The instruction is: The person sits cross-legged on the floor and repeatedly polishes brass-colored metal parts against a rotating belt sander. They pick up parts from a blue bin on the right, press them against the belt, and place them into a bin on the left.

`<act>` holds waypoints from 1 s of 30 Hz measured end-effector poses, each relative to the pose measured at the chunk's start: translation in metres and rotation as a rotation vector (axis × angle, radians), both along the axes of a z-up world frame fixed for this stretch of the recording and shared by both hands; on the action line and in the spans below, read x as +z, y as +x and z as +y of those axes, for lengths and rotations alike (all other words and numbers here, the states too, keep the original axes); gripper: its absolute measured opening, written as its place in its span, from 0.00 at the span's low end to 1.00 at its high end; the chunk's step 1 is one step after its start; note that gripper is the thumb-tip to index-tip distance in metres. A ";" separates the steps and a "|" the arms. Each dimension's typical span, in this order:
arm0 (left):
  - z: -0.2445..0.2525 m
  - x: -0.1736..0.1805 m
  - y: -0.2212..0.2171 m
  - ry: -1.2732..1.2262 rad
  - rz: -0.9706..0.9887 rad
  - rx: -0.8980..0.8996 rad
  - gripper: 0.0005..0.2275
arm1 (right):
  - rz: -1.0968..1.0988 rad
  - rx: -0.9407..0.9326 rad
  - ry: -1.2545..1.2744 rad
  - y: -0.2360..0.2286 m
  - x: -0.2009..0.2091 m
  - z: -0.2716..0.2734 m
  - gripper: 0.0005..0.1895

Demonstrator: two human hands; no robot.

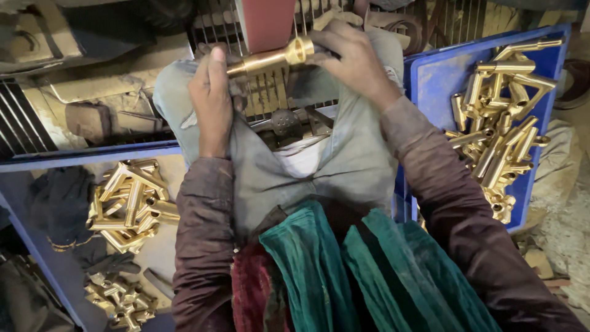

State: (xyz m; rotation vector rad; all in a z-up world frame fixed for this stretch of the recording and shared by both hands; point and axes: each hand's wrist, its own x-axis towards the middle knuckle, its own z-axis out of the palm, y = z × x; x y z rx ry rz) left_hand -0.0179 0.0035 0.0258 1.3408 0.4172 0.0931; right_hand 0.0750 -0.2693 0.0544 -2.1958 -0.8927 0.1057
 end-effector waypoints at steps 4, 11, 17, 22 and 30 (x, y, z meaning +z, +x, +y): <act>-0.003 0.000 0.005 -0.040 0.090 0.026 0.17 | 0.074 0.010 -0.009 0.014 -0.007 0.005 0.18; -0.003 -0.021 0.020 -0.102 0.131 0.058 0.19 | 0.208 0.037 -0.003 0.030 -0.016 0.008 0.16; 0.000 -0.039 0.023 -0.197 0.245 0.082 0.18 | 0.476 0.022 -0.023 0.040 -0.010 0.009 0.15; 0.001 -0.041 0.030 -0.208 0.280 0.096 0.19 | 0.889 -0.144 -0.247 0.057 0.007 0.021 0.14; 0.008 0.007 -0.002 -0.180 0.230 -0.121 0.25 | 0.397 -0.025 -0.153 -0.012 0.038 -0.009 0.15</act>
